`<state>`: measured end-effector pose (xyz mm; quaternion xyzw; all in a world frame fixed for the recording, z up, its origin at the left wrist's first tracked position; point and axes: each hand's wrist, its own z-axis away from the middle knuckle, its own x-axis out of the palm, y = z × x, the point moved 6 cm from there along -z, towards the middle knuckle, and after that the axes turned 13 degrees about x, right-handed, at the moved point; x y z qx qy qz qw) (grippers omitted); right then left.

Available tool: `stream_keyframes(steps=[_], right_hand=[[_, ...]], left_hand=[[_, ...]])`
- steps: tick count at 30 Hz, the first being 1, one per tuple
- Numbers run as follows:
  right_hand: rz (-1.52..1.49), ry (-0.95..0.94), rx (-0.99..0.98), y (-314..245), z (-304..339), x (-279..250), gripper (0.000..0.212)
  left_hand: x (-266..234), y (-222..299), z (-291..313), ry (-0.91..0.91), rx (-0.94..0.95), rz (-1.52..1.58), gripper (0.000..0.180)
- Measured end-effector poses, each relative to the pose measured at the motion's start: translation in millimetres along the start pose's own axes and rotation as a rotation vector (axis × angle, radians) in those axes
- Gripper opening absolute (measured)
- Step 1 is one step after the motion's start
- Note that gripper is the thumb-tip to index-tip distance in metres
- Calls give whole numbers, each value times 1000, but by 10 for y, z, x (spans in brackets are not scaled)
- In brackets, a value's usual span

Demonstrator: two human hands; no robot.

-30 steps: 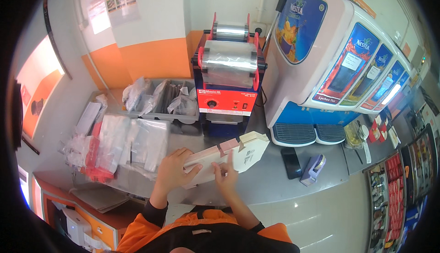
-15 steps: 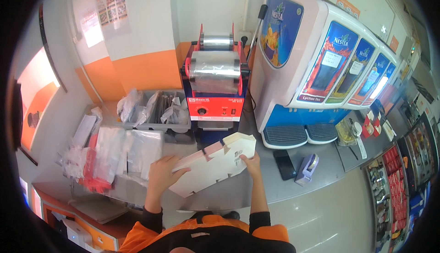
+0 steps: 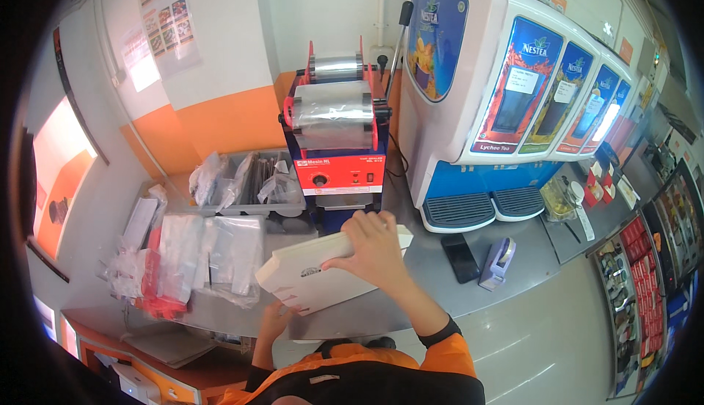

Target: The person sits on the floor and sorts flat-packed cardboard boxes, then moves to a counter to fold and tape them into finished boxes. The person handles multiple boxes one at a time, folding flaps and securing them with tape.

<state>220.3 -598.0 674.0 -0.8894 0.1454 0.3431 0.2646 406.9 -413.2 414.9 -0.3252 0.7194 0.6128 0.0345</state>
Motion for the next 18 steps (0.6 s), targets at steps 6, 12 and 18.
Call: stream_keyframes(steps=[6,12,18], right_hand=[[79,2,-7,43,115,61,62],[67,-41,-15,-43,236,-106,64],[-17,885,720,1794,965,-928,29]], left_hand=[[-686,1287,-313,192,139,-358,78],[-407,2551,-1064,33,505,-442,62],[-408,2368,-1113,100,457,-201,31]])
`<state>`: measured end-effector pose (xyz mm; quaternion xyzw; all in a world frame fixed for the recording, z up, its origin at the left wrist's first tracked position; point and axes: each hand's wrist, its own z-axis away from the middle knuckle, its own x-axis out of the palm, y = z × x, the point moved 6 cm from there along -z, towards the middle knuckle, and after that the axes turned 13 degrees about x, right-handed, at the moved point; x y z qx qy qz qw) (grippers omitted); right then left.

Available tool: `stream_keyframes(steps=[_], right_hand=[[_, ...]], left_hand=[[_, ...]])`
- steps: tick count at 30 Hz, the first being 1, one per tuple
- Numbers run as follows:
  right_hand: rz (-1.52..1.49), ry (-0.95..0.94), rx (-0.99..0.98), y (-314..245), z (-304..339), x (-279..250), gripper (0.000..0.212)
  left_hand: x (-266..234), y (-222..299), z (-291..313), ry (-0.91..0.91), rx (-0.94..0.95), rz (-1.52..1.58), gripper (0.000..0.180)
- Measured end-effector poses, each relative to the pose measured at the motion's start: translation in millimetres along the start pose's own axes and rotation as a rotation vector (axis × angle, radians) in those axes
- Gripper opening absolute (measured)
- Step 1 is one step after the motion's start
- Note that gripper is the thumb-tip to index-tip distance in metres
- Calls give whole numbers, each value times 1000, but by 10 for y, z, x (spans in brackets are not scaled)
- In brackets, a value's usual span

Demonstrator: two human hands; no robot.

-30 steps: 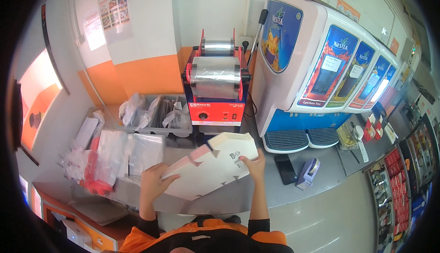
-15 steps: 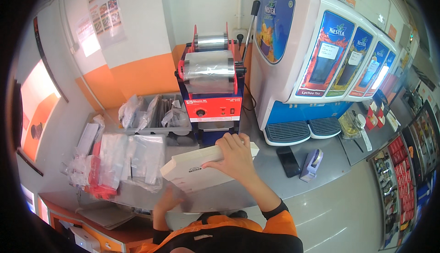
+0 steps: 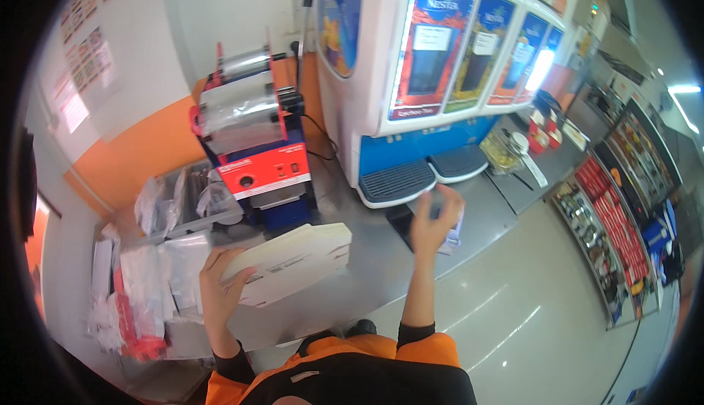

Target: The person sits on the floor and sorts flat-packed cardboard boxes, then moves to a counter to fold and tape them into finished boxes. The person handles multiple boxes one at a time, folding flaps and securing them with tape.

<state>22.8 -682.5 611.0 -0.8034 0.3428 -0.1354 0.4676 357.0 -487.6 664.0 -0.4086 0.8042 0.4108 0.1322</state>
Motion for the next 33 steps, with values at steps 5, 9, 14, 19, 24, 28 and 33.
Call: stream_keyframes(steps=[5,9,14,19,24,28,33], right_hand=[[867,25,600,2782,-197,-689,57],[741,-53,730,3306,-163,-715,60],[-52,-353,1106,3442,-42,-633,33],[-495,-315,1065,3130,171,-761,18],[-724,-331,968,3069,445,-914,13],[-637,-251,864,3003,573,-913,13],[-520,-193,820,3118,690,-883,15]], left_hand=[[128,-20,-78,-11,33,51,31],[141,-55,-35,-2,12,74,33],[120,-48,-25,0,31,51,33],[105,-74,-6,20,11,45,34],[120,-85,-27,30,13,27,34],[126,-89,-39,3,-7,24,34],[124,-94,-45,2,-7,32,33]])
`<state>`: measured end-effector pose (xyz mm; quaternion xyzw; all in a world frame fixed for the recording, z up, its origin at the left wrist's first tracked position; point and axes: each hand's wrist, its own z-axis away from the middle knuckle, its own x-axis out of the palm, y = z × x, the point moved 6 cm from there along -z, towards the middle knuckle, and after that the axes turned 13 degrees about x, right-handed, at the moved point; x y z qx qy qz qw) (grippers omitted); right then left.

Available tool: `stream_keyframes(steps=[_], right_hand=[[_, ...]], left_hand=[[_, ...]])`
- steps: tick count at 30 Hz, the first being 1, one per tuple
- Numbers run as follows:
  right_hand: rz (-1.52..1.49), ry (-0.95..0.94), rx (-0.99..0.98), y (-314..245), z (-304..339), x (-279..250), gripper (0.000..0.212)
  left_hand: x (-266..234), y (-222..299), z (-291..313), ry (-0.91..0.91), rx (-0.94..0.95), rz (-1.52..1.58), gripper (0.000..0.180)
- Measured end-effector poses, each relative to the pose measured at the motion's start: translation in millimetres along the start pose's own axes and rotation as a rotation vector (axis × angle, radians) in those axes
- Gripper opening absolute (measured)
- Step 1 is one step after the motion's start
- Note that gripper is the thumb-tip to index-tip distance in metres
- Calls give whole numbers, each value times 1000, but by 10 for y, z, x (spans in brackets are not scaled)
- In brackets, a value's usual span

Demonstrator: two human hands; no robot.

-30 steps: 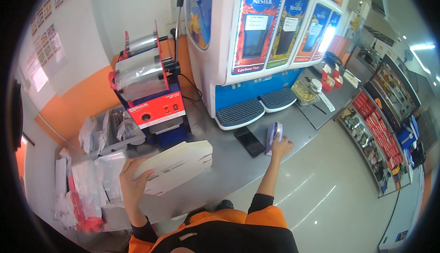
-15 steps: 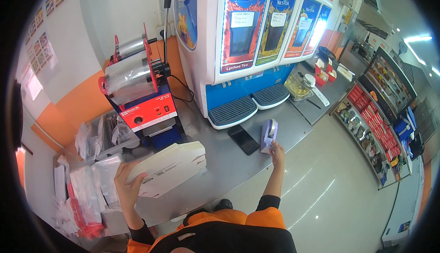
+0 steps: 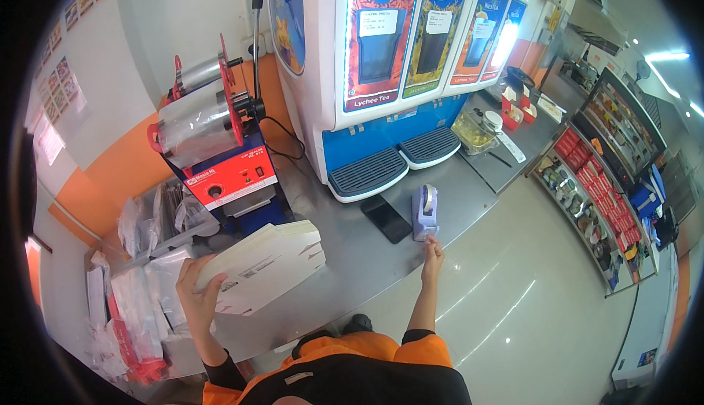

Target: The person sits on the floor and sorts flat-packed cardboard boxes, then moves to a counter to fold and tape them into finished boxes. The person handles multiple boxes one at a time, folding flaps and securing them with tape.

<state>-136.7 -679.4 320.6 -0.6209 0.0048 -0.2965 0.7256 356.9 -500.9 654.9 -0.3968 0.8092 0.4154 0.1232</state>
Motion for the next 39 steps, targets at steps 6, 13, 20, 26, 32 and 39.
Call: stream_keyframes(steps=[6,13,20,26,32,39], right_hand=[[305,151,-48,134,-164,-133,23],[478,99,193,108,-336,-95,26],[418,50,195,70,-390,-160,25],[412,44,185,73,-396,-111,24],[391,102,113,178,-596,-331,23],[705,146,117,185,177,240,22]], left_hand=[[-5,-3,10,4,21,2,35],[-57,99,10,19,104,-170,39],[-49,308,-55,-35,207,-343,39],[-35,353,-69,-43,230,-324,36],[-12,392,-96,-67,202,-242,35],[-65,376,-70,-32,276,-298,30]])
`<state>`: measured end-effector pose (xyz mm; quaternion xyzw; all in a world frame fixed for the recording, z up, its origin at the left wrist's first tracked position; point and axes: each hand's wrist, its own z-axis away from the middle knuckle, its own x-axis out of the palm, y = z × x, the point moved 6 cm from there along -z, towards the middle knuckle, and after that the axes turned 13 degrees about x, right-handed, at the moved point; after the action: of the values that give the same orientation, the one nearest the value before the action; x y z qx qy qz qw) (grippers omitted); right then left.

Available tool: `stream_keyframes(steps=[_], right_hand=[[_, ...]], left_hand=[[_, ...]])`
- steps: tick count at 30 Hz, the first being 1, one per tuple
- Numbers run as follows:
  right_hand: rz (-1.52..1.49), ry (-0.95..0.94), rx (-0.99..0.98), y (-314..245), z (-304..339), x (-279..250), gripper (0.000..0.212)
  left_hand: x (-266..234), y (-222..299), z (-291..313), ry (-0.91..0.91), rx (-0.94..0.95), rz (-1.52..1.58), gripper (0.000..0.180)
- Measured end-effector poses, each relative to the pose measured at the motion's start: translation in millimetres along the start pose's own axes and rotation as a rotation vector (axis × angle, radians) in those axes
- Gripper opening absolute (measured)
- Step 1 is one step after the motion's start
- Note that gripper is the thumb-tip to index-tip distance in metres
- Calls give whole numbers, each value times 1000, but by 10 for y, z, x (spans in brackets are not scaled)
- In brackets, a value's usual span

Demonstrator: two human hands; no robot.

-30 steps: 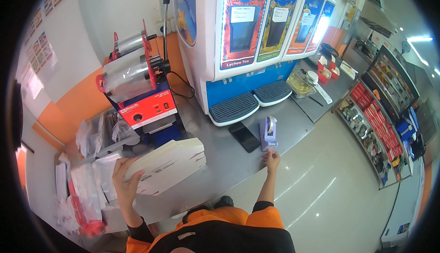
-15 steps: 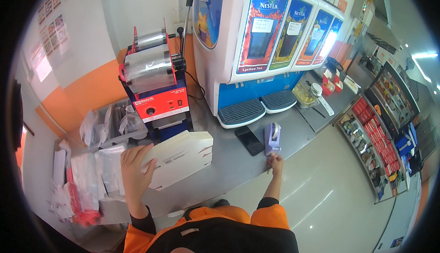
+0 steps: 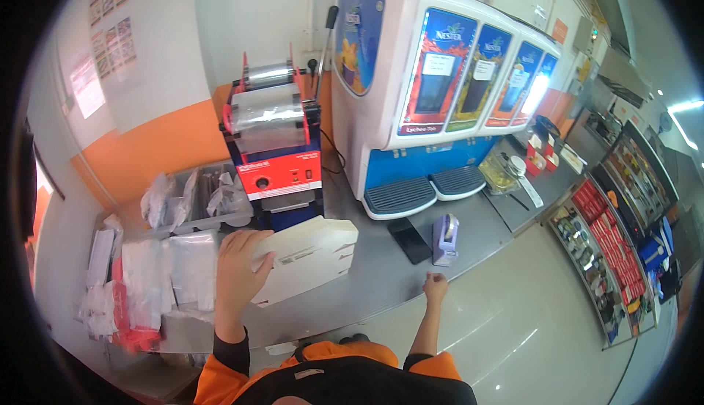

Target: The person sits on the floor and sorts flat-packed cardboard boxes, then moves to a counter to fold and tape them into finished boxes. The person handles multiple boxes one at a time, folding flaps and securing them with tape.

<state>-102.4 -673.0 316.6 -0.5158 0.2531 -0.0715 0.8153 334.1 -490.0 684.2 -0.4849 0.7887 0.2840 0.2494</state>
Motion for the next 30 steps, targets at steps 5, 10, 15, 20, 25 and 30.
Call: stream_keyframes(steps=[5,10,15,20,25,30], right_hand=[[-384,-504,-361,-1751,1665,618,15],[-507,-863,-518,-2785,3120,848,18],[-353,-917,-436,-2801,3535,1252,19],[-262,-821,-497,-2782,3566,1284,28],[-212,-807,-481,-2739,3576,1273,44],[-229,-855,-471,-2733,3589,1264,59]], left_hand=[[73,21,-41,-15,12,71,29],[90,-45,-1,-13,-18,92,32],[128,-127,27,48,-101,210,49],[132,-123,37,66,-103,218,49],[123,-94,41,61,-62,179,52],[95,-67,8,14,-43,130,37]])
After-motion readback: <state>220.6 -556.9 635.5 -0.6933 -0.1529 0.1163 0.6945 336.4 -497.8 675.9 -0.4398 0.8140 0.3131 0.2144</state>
